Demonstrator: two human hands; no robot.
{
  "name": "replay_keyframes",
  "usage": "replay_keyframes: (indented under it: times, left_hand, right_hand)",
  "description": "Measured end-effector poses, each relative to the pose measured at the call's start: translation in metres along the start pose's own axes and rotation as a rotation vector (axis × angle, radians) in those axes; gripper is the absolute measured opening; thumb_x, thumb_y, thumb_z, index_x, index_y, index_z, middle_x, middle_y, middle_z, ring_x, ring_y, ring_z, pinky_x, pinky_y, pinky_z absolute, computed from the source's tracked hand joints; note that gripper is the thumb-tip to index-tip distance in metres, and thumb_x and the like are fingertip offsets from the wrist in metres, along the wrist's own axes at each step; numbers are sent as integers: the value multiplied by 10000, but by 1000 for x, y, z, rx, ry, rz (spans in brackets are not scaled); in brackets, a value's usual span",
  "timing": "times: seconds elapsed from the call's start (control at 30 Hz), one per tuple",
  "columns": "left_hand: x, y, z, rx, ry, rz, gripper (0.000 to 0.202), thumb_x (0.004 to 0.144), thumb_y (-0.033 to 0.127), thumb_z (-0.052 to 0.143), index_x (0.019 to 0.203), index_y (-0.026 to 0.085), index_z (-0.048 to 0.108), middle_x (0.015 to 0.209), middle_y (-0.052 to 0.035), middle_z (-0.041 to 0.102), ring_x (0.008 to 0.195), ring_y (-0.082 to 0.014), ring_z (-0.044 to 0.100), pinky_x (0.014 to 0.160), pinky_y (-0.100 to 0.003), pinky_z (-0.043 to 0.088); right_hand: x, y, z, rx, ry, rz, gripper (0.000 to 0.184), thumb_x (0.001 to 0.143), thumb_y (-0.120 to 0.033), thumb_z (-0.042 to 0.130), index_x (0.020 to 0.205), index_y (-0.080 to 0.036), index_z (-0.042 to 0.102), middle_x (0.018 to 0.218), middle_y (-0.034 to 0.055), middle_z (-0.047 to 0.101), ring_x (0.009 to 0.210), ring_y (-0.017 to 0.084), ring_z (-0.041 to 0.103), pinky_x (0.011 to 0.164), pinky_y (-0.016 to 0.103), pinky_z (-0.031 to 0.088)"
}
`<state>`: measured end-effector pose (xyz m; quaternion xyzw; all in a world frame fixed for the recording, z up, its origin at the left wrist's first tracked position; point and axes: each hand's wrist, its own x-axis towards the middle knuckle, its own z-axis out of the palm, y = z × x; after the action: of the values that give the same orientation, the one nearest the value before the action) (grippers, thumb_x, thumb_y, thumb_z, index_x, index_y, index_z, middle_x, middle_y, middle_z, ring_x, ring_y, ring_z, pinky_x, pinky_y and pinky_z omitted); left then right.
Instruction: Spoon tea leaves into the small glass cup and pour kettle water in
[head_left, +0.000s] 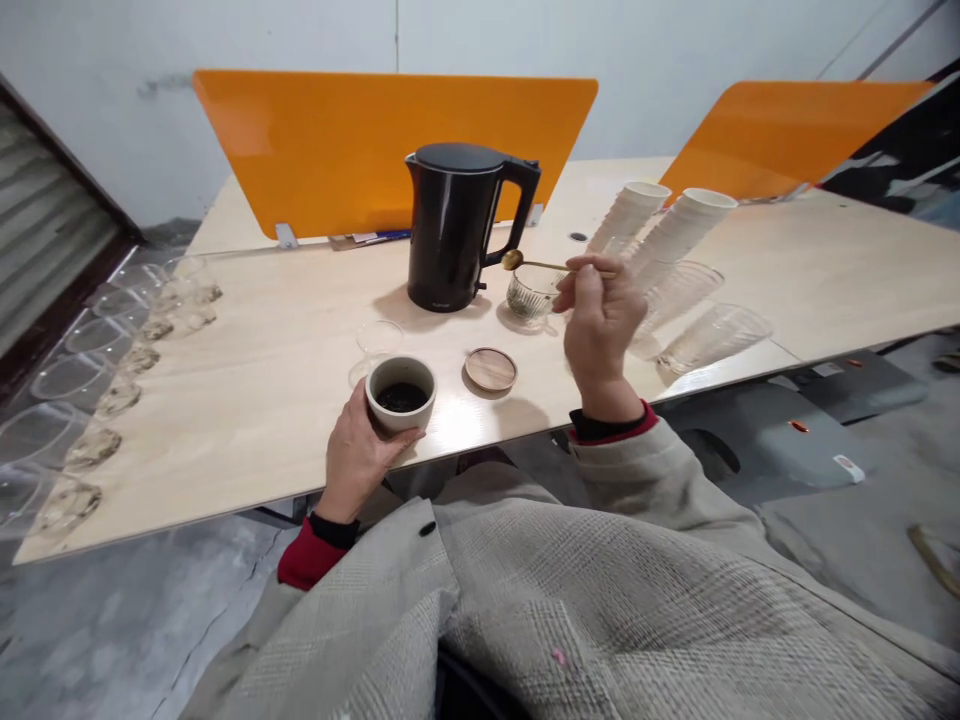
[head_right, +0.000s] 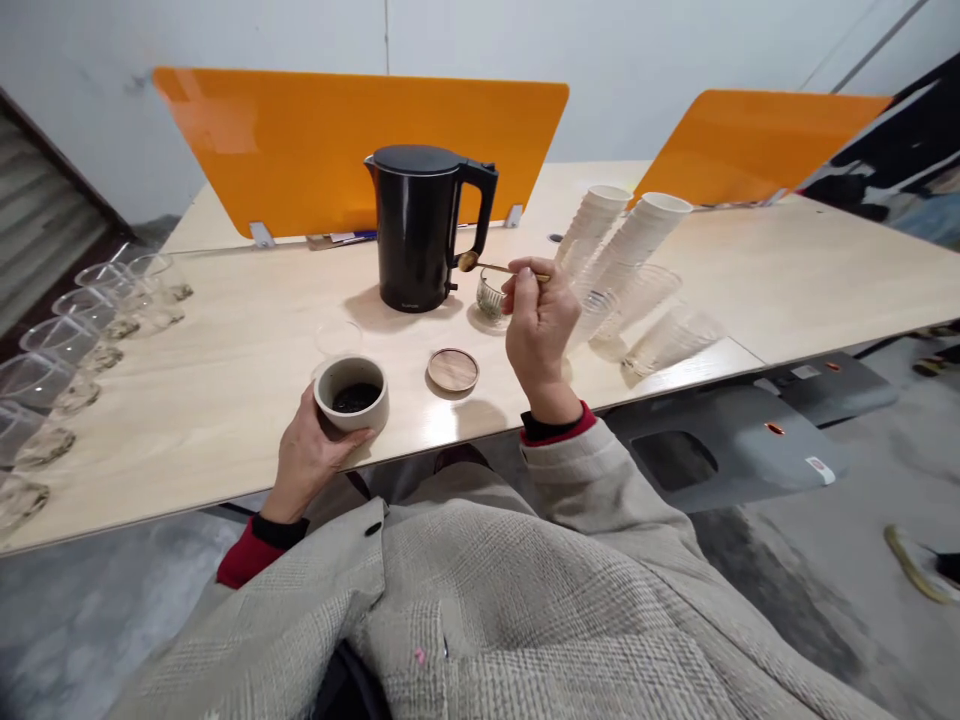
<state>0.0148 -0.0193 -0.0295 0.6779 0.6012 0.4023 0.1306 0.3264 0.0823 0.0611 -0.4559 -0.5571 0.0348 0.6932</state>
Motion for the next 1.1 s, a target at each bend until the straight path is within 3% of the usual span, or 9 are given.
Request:
replay_keyframes:
  times: [0.1, 0.2, 0.3, 0.47, 0.63, 0.87, 1.1]
  left_hand:
    - [0, 1, 0, -12, -15, 1, 1043, 751, 652, 913, 1583, 228, 448, 1506, -185, 688, 1360, -400, 700, 1090, -542, 601]
    - [0, 1, 0, -18, -13, -3, 1056, 738, 646, 928, 1582, 231, 448, 1503, -181, 690, 1367, -399, 695, 1102, -547, 594]
    - [0, 1, 0, -18, -12, -9, 1075, 721, 633, 945, 1585, 233, 446, 1498, -179, 691, 1359, -403, 698, 1101, -553, 592]
    - [0, 5, -2, -30, -33, -32, 1056, 732, 575, 955, 1593, 242, 443, 1506, -174, 686, 1372, -401, 688, 1105, -557, 587]
    - [0, 7, -3, -51, -45, -29, 1039, 738, 552, 957, 1590, 248, 445, 1533, -161, 673, 1382, -389, 683, 1113, -547, 584]
    - [0, 4, -1, -57, -23, 3, 1061, 730, 605, 949, 1591, 245, 446, 1531, -170, 674, 1376, -396, 687, 1109, -558, 584]
    - [-1, 2, 1, -47, -14, -15, 1068, 723, 606, 951, 1591, 238, 449, 1508, -176, 687, 1359, -399, 696, 1107, -556, 585]
  right_hand:
    - [-17, -53, -10, 186, -230, -49, 243, 1096, -470, 588, 1031, -283, 728, 772, -15, 664, 641, 147, 638, 636, 309, 543]
    - [-29, -87, -12, 220, -602, -126, 209, 1106, -393, 588, 1034, -280, 748, 794, -1, 698, 656, 150, 642, 638, 316, 539]
    - [-36, -93, -2, 180, -904, -270, 194, 1105, -316, 562, 1050, -257, 739, 836, 12, 735, 689, 147, 652, 658, 302, 521]
    - [-46, -78, 20, 97, -1102, -392, 226, 1117, -296, 514, 1054, -230, 720, 906, 33, 776, 774, 157, 682, 715, 300, 490]
    - [-44, -78, 20, 176, -1120, -259, 215, 1108, -301, 545, 1057, -226, 739, 832, 6, 753, 692, 124, 658, 661, 264, 492]
    - [-34, -81, 13, 412, -821, 117, 260, 1060, -463, 690, 970, -233, 770, 720, -24, 674, 611, 113, 610, 559, 251, 505]
    - [-34, -69, 17, 500, -704, 228, 267, 1010, -492, 761, 948, -233, 775, 723, -30, 677, 605, 107, 621, 577, 248, 534]
